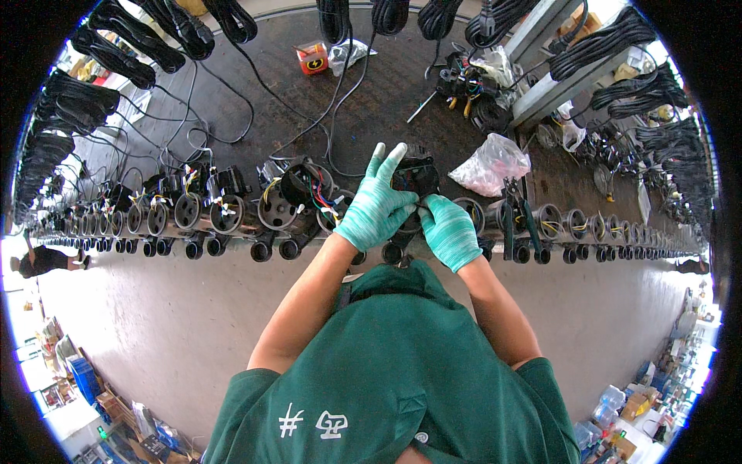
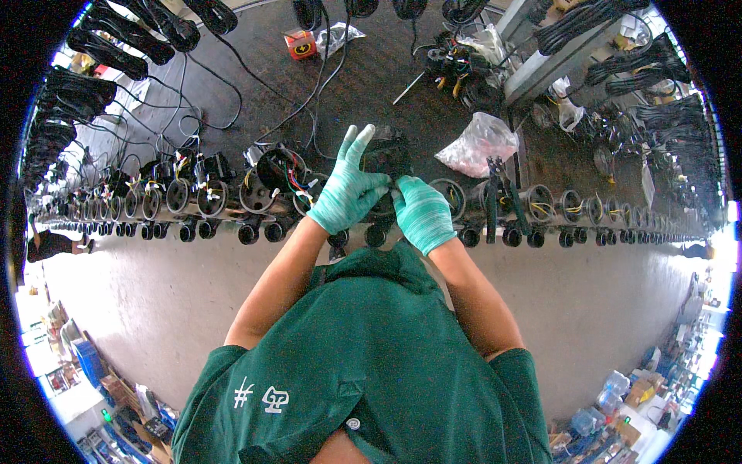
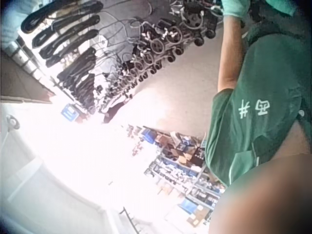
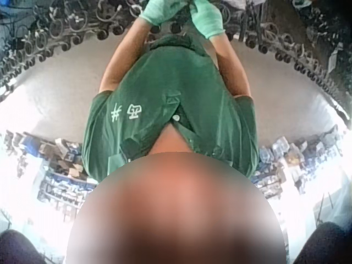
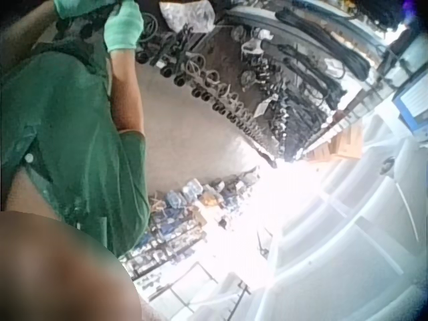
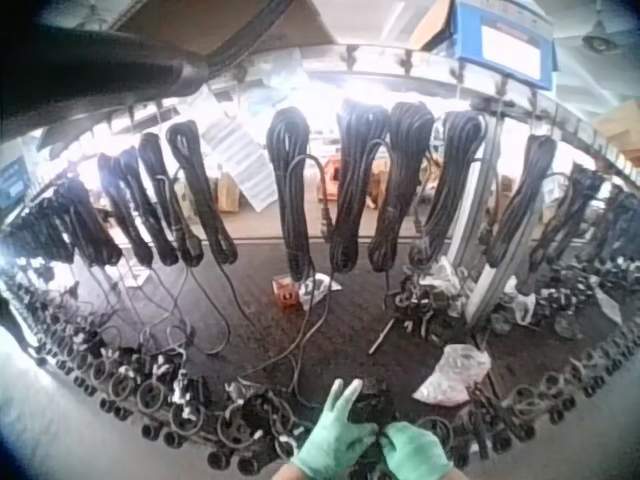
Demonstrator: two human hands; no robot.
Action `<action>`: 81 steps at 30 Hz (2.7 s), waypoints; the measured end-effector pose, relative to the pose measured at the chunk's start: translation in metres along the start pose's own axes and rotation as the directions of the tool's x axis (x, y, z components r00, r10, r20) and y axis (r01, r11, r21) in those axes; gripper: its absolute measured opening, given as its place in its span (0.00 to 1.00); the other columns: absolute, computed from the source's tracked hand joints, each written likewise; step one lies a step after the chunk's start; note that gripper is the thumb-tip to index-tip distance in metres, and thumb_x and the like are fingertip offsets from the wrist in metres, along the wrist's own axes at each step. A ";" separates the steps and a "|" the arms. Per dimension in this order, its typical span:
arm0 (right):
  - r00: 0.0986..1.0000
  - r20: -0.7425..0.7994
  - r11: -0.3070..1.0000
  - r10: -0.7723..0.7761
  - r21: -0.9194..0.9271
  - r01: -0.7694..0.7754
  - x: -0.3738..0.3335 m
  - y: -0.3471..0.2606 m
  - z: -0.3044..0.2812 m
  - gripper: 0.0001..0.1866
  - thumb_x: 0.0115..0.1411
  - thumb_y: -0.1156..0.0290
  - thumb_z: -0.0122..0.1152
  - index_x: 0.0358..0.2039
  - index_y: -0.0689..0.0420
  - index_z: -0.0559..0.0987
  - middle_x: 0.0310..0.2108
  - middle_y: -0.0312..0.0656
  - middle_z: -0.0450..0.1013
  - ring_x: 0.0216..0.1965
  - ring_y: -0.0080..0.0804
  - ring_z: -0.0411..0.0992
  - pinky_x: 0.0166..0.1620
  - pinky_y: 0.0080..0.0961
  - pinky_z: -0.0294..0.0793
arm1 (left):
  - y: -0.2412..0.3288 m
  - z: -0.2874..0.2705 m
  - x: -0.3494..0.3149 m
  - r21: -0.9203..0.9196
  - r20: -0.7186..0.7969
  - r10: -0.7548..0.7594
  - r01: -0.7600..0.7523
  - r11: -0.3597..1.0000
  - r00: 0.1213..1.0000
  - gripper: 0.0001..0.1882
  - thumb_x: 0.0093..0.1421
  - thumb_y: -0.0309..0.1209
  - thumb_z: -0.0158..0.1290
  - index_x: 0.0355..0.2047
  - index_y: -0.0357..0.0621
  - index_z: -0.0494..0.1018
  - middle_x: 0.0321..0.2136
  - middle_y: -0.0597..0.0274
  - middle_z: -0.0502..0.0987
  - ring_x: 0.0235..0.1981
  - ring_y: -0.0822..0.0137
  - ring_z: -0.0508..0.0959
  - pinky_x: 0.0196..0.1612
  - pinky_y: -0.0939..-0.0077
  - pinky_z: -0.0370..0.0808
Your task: The person assembles a small electronic device by hand, inserting wires and components into a black cylindrical housing. They use pliers to secure connections and manipulate small parts within the unit. The task involves repetitive handling of wires and components to complete the assembly.
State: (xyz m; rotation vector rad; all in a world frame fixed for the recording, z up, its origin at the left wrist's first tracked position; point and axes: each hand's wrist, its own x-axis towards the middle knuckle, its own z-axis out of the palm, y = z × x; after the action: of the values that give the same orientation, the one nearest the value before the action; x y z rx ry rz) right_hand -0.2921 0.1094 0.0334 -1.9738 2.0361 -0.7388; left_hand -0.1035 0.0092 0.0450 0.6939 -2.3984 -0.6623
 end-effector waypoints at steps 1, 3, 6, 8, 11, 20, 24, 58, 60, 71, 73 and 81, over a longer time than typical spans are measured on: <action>1.000 0.006 1.000 0.020 0.017 -0.020 0.001 -0.004 -0.002 0.07 0.65 0.69 0.64 0.40 0.58 0.81 0.37 0.55 0.79 0.37 0.61 0.77 0.39 0.51 0.77 | -0.001 -0.001 -0.001 -0.007 -0.010 0.021 -0.021 1.000 1.000 0.11 0.54 0.29 0.67 0.39 0.47 0.88 0.78 0.39 0.46 0.77 0.29 0.45 0.78 0.46 0.50; 0.998 0.018 0.997 0.059 0.050 -0.060 0.001 -0.012 -0.008 0.07 0.64 0.70 0.65 0.40 0.58 0.82 0.37 0.55 0.79 0.38 0.61 0.77 0.39 0.50 0.77 | -0.004 0.000 -0.002 -0.020 -0.031 0.062 -0.063 0.998 0.998 0.11 0.53 0.30 0.67 0.38 0.47 0.88 0.78 0.39 0.47 0.77 0.28 0.44 0.78 0.44 0.49; 0.997 0.029 0.996 0.068 0.055 -0.069 -0.001 -0.002 -0.004 0.09 0.64 0.67 0.64 0.41 0.58 0.81 0.41 0.53 0.78 0.40 0.59 0.78 0.43 0.50 0.79 | -0.005 0.002 -0.001 -0.052 -0.053 0.086 -0.088 0.995 0.995 0.11 0.52 0.30 0.68 0.38 0.48 0.88 0.78 0.38 0.47 0.77 0.28 0.44 0.78 0.44 0.49; 1.000 -0.007 1.000 0.026 0.011 -0.026 0.001 0.001 -0.005 0.08 0.65 0.68 0.64 0.41 0.57 0.81 0.43 0.53 0.77 0.41 0.59 0.78 0.43 0.49 0.79 | -0.004 0.002 0.000 -0.018 -0.038 0.072 -0.072 0.997 0.997 0.11 0.52 0.30 0.68 0.38 0.49 0.88 0.78 0.38 0.47 0.77 0.28 0.44 0.77 0.44 0.50; 1.000 0.007 1.000 0.001 -0.021 0.000 0.010 0.006 -0.010 0.07 0.64 0.72 0.64 0.41 0.58 0.82 0.44 0.53 0.76 0.41 0.58 0.77 0.43 0.48 0.78 | -0.002 0.002 0.000 0.031 -0.008 0.033 -0.033 0.999 0.999 0.11 0.52 0.30 0.67 0.38 0.51 0.89 0.78 0.38 0.45 0.77 0.27 0.44 0.77 0.44 0.51; 0.995 0.072 0.997 -0.067 -0.019 0.069 0.037 0.010 -0.019 0.05 0.65 0.70 0.63 0.39 0.56 0.81 0.42 0.51 0.75 0.43 0.56 0.77 0.45 0.47 0.78 | 0.007 0.011 0.005 0.205 -0.094 -0.058 0.077 0.976 0.994 0.10 0.52 0.29 0.68 0.36 0.52 0.88 0.77 0.44 0.52 0.73 0.28 0.53 0.74 0.47 0.61; 0.997 0.071 0.999 -0.039 0.015 0.038 0.027 0.012 -0.021 0.07 0.63 0.69 0.67 0.40 0.57 0.82 0.42 0.51 0.76 0.42 0.56 0.77 0.45 0.46 0.78 | 0.008 0.015 0.004 0.192 -0.125 -0.079 0.102 0.976 0.989 0.11 0.51 0.29 0.68 0.37 0.53 0.88 0.77 0.47 0.53 0.73 0.32 0.56 0.73 0.49 0.63; 0.936 -0.174 0.939 -0.307 -0.213 0.269 0.012 0.005 -0.009 0.07 0.58 0.69 0.69 0.36 0.55 0.81 0.35 0.44 0.76 0.37 0.47 0.77 0.39 0.41 0.79 | 0.015 0.016 0.008 0.104 -0.217 -0.162 0.188 0.977 0.963 0.46 0.54 0.32 0.70 0.73 0.55 0.65 0.66 0.35 0.67 0.63 0.37 0.72 0.64 0.52 0.74; 0.965 -0.142 0.964 -0.222 -0.181 0.195 0.011 0.003 -0.006 0.07 0.59 0.69 0.69 0.36 0.56 0.80 0.36 0.46 0.76 0.38 0.50 0.78 0.39 0.43 0.79 | 0.012 0.019 0.008 0.112 -0.232 -0.129 0.158 0.981 0.964 0.44 0.53 0.33 0.71 0.71 0.57 0.67 0.67 0.37 0.66 0.63 0.37 0.72 0.64 0.52 0.74; 0.984 -0.058 0.938 0.170 0.315 -0.143 0.011 -0.002 0.002 0.09 0.63 0.70 0.67 0.36 0.62 0.80 0.35 0.56 0.80 0.36 0.61 0.79 0.40 0.47 0.78 | 0.006 0.022 0.004 0.326 -0.166 0.020 0.035 0.945 0.986 0.13 0.52 0.38 0.70 0.40 0.57 0.88 0.67 0.58 0.72 0.68 0.42 0.66 0.65 0.53 0.72; 0.974 -0.029 0.911 0.226 0.361 -0.201 0.012 0.000 0.003 0.10 0.63 0.69 0.68 0.36 0.64 0.81 0.34 0.58 0.80 0.36 0.61 0.79 0.40 0.46 0.77 | 0.004 0.025 0.003 0.307 -0.174 0.009 0.045 0.950 0.985 0.14 0.50 0.36 0.70 0.40 0.56 0.88 0.66 0.59 0.73 0.67 0.42 0.67 0.66 0.53 0.71; 0.959 0.084 0.910 0.269 0.303 -0.282 0.021 0.002 -0.004 0.13 0.64 0.66 0.66 0.36 0.65 0.80 0.35 0.62 0.79 0.39 0.65 0.78 0.41 0.47 0.77 | -0.002 0.029 0.001 0.219 -0.211 0.037 0.011 0.976 0.977 0.14 0.47 0.28 0.71 0.37 0.52 0.88 0.54 0.63 0.81 0.64 0.45 0.70 0.68 0.55 0.70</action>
State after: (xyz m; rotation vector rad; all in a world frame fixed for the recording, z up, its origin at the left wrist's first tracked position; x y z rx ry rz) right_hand -0.2977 0.0902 0.0401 -1.4788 1.9733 -0.8828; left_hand -0.1215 0.0156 0.0235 0.7960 -2.2920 -0.3014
